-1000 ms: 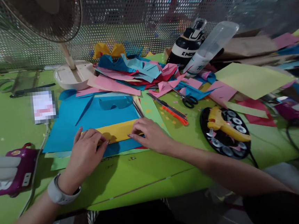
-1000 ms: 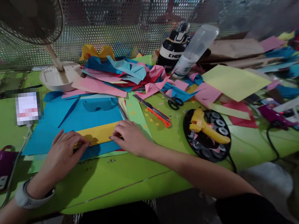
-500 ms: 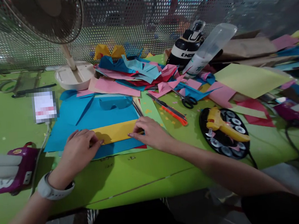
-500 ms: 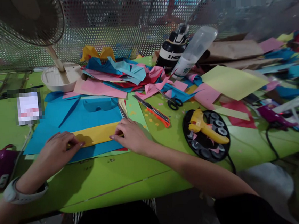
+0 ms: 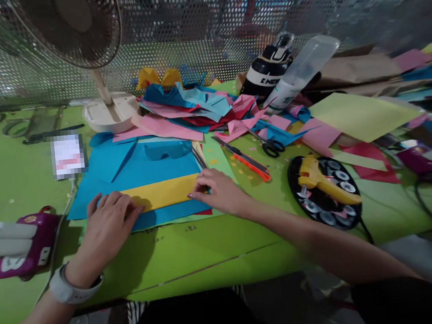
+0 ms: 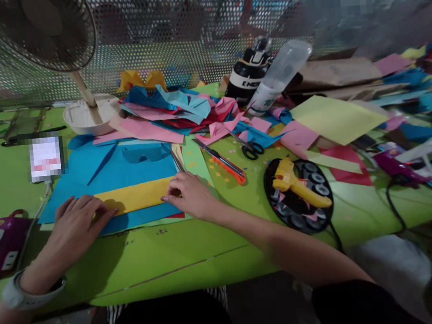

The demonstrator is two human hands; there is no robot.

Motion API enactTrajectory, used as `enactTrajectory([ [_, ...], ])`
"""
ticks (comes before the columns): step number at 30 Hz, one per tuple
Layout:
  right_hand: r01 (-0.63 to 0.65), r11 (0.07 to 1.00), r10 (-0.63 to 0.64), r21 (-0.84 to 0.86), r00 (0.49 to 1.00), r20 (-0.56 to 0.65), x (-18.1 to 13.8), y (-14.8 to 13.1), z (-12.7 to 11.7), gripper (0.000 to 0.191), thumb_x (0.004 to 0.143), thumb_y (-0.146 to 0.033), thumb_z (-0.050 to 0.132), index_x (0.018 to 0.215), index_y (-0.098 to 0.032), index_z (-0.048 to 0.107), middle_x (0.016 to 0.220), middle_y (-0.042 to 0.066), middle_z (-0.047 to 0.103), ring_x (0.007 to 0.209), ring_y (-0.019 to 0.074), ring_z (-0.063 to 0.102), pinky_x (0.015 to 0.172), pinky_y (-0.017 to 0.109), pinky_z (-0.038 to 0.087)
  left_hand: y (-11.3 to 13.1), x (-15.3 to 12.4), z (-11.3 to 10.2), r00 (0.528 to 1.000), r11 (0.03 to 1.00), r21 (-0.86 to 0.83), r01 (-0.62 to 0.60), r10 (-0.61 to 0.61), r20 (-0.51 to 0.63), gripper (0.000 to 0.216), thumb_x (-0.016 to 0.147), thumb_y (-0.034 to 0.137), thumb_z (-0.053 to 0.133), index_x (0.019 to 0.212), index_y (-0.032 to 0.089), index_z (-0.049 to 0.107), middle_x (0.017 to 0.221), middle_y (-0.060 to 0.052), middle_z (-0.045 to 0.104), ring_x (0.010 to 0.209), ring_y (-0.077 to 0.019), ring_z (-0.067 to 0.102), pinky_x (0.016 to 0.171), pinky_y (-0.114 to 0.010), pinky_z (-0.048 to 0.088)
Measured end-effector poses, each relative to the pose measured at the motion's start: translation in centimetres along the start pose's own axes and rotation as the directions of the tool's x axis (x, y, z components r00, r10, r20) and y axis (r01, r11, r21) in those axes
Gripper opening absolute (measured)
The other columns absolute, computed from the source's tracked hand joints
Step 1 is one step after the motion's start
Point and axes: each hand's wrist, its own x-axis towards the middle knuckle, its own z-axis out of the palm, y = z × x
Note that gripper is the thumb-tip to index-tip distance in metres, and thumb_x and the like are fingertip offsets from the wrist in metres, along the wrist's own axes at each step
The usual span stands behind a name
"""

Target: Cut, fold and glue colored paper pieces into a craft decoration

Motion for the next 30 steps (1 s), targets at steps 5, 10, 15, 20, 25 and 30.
enactTrajectory([
  [5, -0.012, 1.0, 0.012, 0.002, 1.0, 0.014, 0.2, -0.1, -0.1, 0.02, 0.083, -0.032, 0.068, 0.071, -0.017, 0.062, 0.081, 0.003, 0.058, 0.083, 0.0182, 0.053, 0.074, 0.031, 0.037, 2.7, -0.5, 0.1, 0.978, 0.988, 0.139, -0.067, 0.093, -0.186, 0.03, 0.096, 0.023, 0.033, 0.112, 0.016, 0.058, 0.114, -0.013, 0.065, 0.104, -0.0297, 0.06, 0.108, -0.056, 0.022],
  [10, -0.005, 1.0, 0.005, -0.016, 1.0, 0.0, 0.2, 0.1, 0.1, 0.017, 0.083, -0.031, 0.067, 0.074, -0.018, 0.065, 0.084, 0.003, 0.058, 0.085, 0.0185, 0.053, 0.076, 0.032, 0.038, 7.3, -0.7, 1.7, 0.909, 0.943, 0.072, -0.326, 0.333, -0.25, 0.05, 0.098, 0.034, 0.035, 0.143, 0.012, 0.033, 0.149, -0.015, 0.039, 0.139, -0.0255, 0.032, 0.117, -0.052, 0.005],
  [15, -0.01, 1.0, 0.009, 0.024, 1.0, 0.03, 0.2, 0.1, -0.2, 0.014, 0.083, -0.032, 0.068, 0.079, -0.019, 0.067, 0.088, 0.003, 0.061, 0.089, 0.0188, 0.054, 0.08, 0.033, 0.037, 8.0, -0.2, 3.6, 0.916, 0.932, -0.01, -0.363, 0.355, -0.185, 0.085, 0.089, 0.065, 0.034, 0.149, 0.007, 0.017, 0.152, -0.018, 0.03, 0.143, -0.0286, 0.023, 0.118, -0.051, 0.004],
  [20, -0.09, 0.995, 0.087, 0.035, 0.992, 0.092, 0.3, -1.0, -0.6, 0.011, 0.085, -0.033, 0.066, 0.085, -0.022, 0.069, 0.099, 0.003, 0.063, 0.104, 0.0231, 0.052, 0.087, 0.04, 0.033, 7.5, -0.3, 4.1, 0.923, 0.934, -0.022, -0.355, 0.347, -0.169, 0.093, 0.088, 0.067, 0.036, 0.151, 0.008, 0.001, 0.154, -0.017, 0.026, 0.144, -0.0277, 0.02, 0.118, -0.049, 0.008],
  [25, -0.094, 0.995, 0.092, 0.027, 0.992, 0.089, 0.4, -1.4, -0.3, 0.012, 0.086, -0.031, 0.065, 0.083, -0.02, 0.067, 0.098, 0.004, 0.062, 0.104, 0.023, 0.052, 0.088, 0.041, 0.033, 7.7, -0.3, 4.2, 0.924, 0.934, -0.019, -0.358, 0.351, -0.153, 0.094, 0.087, 0.067, 0.036, 0.151, 0.009, -0.001, 0.154, -0.017, 0.027, 0.143, -0.0284, 0.021, 0.117, -0.051, 0.008],
  [30, -0.079, 0.997, 0.079, 0.006, 0.994, 0.071, 0.2, -1.0, 0.0, 0.013, 0.086, -0.03, 0.064, 0.079, -0.019, 0.064, 0.096, 0.003, 0.062, 0.101, 0.022, 0.052, 0.088, 0.04, 0.034, 7.7, -0.2, 4.1, 0.926, 0.934, -0.03, -0.355, 0.347, -0.15, 0.092, 0.088, 0.067, 0.035, 0.151, 0.011, -0.001, 0.153, -0.016, 0.028, 0.143, -0.0277, 0.022, 0.117, -0.05, 0.009],
])
